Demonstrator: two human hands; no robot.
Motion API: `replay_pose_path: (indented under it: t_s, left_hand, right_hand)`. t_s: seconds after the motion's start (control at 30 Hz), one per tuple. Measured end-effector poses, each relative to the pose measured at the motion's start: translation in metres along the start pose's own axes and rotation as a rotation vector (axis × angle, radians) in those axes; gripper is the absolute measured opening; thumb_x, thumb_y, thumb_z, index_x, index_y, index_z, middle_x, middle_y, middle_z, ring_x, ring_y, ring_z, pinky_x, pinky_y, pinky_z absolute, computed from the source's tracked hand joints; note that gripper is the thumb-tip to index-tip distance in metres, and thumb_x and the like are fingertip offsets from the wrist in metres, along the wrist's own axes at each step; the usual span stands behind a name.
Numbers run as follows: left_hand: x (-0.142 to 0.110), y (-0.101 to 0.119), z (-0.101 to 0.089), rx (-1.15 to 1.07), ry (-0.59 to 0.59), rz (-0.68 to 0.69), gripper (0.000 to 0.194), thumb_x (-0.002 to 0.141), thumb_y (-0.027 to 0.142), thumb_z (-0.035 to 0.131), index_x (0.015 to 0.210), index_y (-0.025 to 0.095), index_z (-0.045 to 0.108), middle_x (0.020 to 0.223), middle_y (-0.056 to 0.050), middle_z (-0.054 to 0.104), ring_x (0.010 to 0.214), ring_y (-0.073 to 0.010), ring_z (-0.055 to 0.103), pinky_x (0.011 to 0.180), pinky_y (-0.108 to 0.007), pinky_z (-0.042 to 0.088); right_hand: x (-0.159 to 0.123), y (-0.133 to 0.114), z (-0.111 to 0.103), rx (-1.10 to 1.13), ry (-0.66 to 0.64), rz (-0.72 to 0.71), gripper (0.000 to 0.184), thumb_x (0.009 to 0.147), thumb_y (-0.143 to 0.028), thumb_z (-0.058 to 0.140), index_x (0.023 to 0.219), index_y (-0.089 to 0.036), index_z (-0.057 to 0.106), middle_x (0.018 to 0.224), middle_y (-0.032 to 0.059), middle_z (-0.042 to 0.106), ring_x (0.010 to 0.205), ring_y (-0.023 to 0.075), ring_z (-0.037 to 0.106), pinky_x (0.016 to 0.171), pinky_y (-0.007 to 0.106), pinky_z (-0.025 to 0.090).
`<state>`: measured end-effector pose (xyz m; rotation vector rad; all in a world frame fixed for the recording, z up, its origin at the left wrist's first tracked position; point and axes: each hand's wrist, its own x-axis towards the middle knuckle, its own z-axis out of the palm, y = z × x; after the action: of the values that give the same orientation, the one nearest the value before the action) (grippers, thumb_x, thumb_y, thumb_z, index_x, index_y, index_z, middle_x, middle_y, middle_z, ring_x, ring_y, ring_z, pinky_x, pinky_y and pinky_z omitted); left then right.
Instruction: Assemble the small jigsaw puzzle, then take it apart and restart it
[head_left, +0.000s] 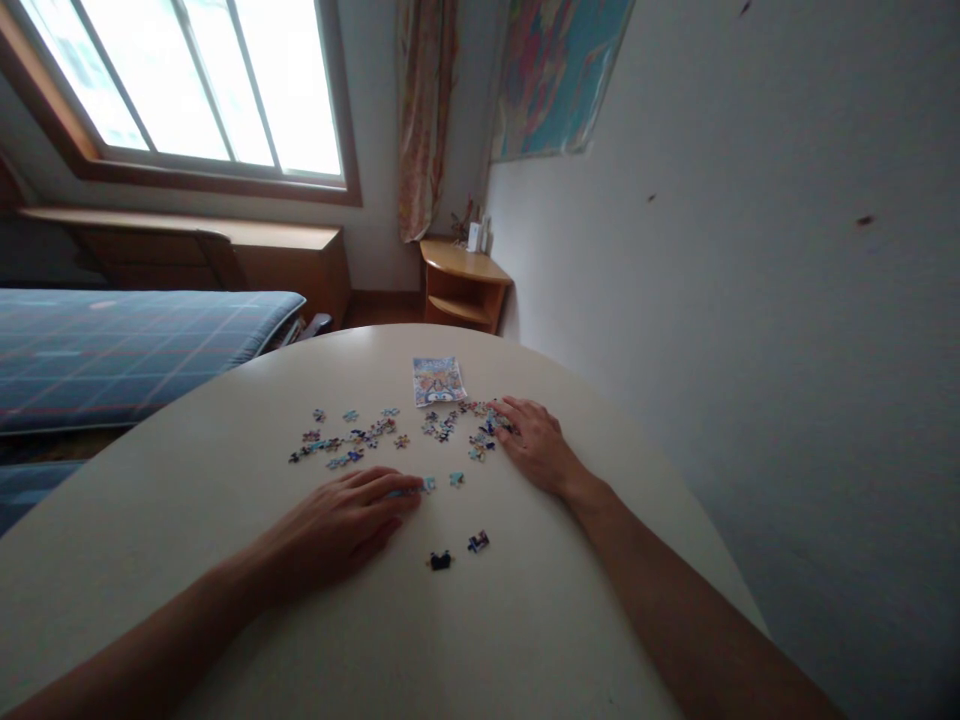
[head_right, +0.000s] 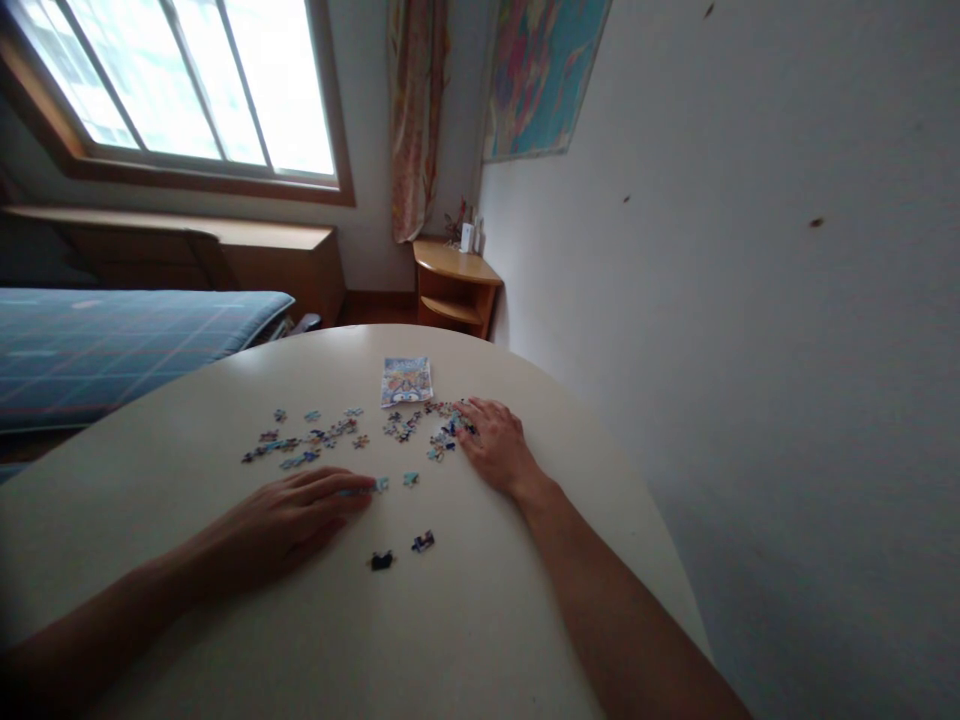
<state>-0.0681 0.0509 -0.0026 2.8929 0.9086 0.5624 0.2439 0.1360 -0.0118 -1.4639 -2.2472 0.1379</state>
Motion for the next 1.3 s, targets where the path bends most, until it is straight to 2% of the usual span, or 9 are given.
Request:
replay_pose_path:
  t_s: [0.07,0.13,0.3,0.53,0.93,1.13,1.3]
  left_hand:
    - [0.000,0.000,0.000,-0.006,0.010,0.000,0.035,0.095,0.013,0.046,0.125,0.024,0.059,0.134,-0.007,0.062,0.118,-0.0216,0.060,0.095,-0.038,0.055]
    - [0.001,0.000,-0.001,0.001,0.014,0.002,0.034,0.096,0.014,0.045,0.125,0.023,0.059,0.133,-0.007,0.062,0.117,-0.0215,0.061,0.094,-0.038,0.055]
    - [0.001,0.000,-0.001,0.018,-0.012,0.011,0.034,0.098,0.015,0.042,0.128,0.023,0.057,0.135,-0.007,0.061,0.118,-0.0215,0.060,0.094,-0.038,0.055]
    - [-0.001,-0.001,0.000,0.011,-0.020,-0.005,0.034,0.098,0.015,0.044,0.127,0.023,0.058,0.135,-0.007,0.061,0.118,-0.0221,0.059,0.095,-0.038,0.054]
    - [-0.001,-0.002,0.002,0.018,-0.030,0.005,0.035,0.097,0.015,0.043,0.129,0.023,0.056,0.137,-0.008,0.059,0.121,-0.0228,0.058,0.096,-0.040,0.054]
    - [0.000,-0.002,0.001,0.015,-0.017,0.002,0.035,0.097,0.015,0.044,0.129,0.023,0.057,0.135,-0.007,0.061,0.120,-0.0228,0.058,0.095,-0.040,0.055]
    - [0.000,-0.001,0.000,-0.008,0.012,0.007,0.034,0.097,0.015,0.045,0.127,0.023,0.059,0.133,-0.007,0.062,0.118,-0.0217,0.060,0.094,-0.038,0.056]
  right_hand:
    - [0.000,0.000,0.001,-0.020,-0.016,0.004,0.040,0.097,-0.034,0.048,0.136,-0.029,0.057,0.147,0.0064,0.051,0.137,0.0270,0.040,0.113,0.052,0.029]
    - [0.001,0.000,0.001,-0.013,0.005,0.007,0.035,0.097,-0.032,0.047,0.128,-0.028,0.064,0.142,0.0063,0.055,0.133,0.0263,0.043,0.112,0.050,0.030]
    - [0.002,-0.002,0.001,0.018,0.095,0.043,0.022,0.091,-0.026,0.055,0.101,-0.022,0.074,0.111,0.0083,0.067,0.111,0.0252,0.053,0.101,0.043,0.040]
    - [0.001,-0.003,0.001,-0.002,0.109,0.070,0.025,0.087,-0.025,0.059,0.107,-0.023,0.075,0.105,0.0094,0.066,0.102,0.0255,0.054,0.097,0.042,0.042]
    - [0.003,0.006,0.009,0.023,0.208,0.158,0.013,0.075,-0.027,0.067,0.085,-0.019,0.067,0.098,0.0097,0.068,0.096,0.0257,0.057,0.090,0.042,0.046]
    - [0.004,0.001,0.004,0.169,0.178,0.236,0.010,0.076,-0.027,0.067,0.082,-0.019,0.069,0.086,0.0080,0.070,0.089,0.0242,0.063,0.083,0.039,0.051]
    - [0.004,0.003,0.004,0.290,0.160,0.273,0.008,0.079,-0.025,0.066,0.082,-0.019,0.070,0.084,0.0062,0.072,0.079,0.0199,0.068,0.080,0.036,0.054]
